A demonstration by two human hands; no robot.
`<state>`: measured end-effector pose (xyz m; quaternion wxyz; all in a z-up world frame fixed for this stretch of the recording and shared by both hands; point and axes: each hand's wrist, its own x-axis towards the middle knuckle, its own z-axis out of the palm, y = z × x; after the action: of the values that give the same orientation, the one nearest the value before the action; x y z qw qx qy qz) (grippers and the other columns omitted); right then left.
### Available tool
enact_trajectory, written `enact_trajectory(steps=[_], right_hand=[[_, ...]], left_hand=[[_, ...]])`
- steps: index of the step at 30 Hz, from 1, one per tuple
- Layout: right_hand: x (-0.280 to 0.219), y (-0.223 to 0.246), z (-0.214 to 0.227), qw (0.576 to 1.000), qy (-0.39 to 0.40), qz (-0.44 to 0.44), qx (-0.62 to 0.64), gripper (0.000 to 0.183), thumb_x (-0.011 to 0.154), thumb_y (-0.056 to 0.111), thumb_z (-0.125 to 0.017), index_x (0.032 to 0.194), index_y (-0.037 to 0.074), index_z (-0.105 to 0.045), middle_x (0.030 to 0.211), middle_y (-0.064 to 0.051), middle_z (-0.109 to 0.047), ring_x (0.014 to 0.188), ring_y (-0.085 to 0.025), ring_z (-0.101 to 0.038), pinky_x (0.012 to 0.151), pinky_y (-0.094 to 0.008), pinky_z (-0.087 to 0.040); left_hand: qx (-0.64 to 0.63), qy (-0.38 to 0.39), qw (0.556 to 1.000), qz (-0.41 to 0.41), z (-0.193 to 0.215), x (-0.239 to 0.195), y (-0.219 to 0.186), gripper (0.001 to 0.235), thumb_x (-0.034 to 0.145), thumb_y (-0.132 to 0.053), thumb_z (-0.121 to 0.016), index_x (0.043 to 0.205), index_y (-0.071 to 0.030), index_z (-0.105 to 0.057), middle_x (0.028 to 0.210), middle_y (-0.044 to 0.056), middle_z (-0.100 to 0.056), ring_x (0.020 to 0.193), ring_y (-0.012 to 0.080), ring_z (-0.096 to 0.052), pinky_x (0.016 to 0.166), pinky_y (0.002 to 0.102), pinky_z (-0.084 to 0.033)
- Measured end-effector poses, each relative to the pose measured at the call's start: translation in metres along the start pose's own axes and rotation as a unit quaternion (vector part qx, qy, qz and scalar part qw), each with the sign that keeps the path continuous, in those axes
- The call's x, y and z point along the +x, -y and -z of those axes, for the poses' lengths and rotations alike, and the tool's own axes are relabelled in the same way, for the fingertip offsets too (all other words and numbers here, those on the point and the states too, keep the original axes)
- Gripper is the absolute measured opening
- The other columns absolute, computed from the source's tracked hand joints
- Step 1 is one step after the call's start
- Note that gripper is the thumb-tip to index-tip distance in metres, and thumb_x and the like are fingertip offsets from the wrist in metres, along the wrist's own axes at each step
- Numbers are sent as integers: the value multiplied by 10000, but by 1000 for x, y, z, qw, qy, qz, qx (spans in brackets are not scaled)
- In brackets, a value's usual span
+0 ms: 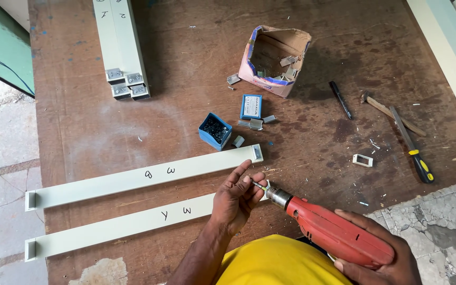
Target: Using a power drill to fasten brackets and screws into metal profiles on a workbench.
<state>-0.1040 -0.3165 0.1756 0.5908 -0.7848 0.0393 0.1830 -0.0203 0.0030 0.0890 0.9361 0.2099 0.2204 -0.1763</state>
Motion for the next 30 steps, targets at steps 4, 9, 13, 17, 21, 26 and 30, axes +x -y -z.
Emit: enact_trajectory(steps=[4,9,13,17,21,26,30], right_hand=[[-4,0,2,1000,-4,-11,28,880,723,-56,-860,1527,-53,-504,1363,-235,-678,1292,-279,-689,1095,-425,-489],[-4,-2,5,999,10,-12,51,867,753,-39,-862,1539,-53,-494,1351,-250,-684,1284,-287,-696,1088,-435,-505],[-2,6,1,999,14,-14,34,886,746,-51,-873,1548,-53,-498,1352,-258,-692,1273,-290,-699,1087,-435,-501],[-4,2,1,999,-19,-39,-14,891,679,-40,-871,1504,-8,-534,1321,-199,-697,1245,-240,-701,1075,-399,-499],[-5,-1,0,999,-28,18,24,864,690,-63,-847,1493,-38,-527,1380,-219,-722,1271,-253,-687,1069,-398,-492],[10,51,-23,982,-68,-28,-175,830,619,98,-878,1413,100,-633,1198,-115,-760,1115,-191,-768,981,-351,-550],[22,65,-33,948,-54,-106,-295,803,636,219,-907,1398,236,-654,1219,-62,-785,1143,-178,-763,998,-337,-556]], left_hand=[[1,16,1000,6,-2,-2,-2,580,1002,-61,-500,1571,-90,-389,1198,210,-711,1015,244,-749,839,323,-659],[6,54,998,10,1,-1,-2,605,1010,-55,-498,1596,-111,-357,1193,213,-710,1010,241,-747,845,318,-655],[39,65,997,9,3,1,-3,613,1009,-56,-489,1600,-120,-339,1172,212,-719,994,236,-746,833,319,-656],[70,54,996,21,-4,0,-3,599,1018,-55,-483,1600,-89,-345,1148,200,-734,952,223,-751,802,318,-659],[103,17,995,1,9,13,15,632,962,-80,-567,1569,-78,-393,1161,185,-751,883,215,-737,773,322,-646],[658,-1,711,-248,33,18,18,756,816,-269,-802,1474,-105,-468,1265,121,-689,1071,252,-633,936,416,-539],[846,22,477,-238,42,31,26,826,725,-409,-884,1413,-136,-519,1373,88,-592,1267,290,-499,1065,462,-394]])
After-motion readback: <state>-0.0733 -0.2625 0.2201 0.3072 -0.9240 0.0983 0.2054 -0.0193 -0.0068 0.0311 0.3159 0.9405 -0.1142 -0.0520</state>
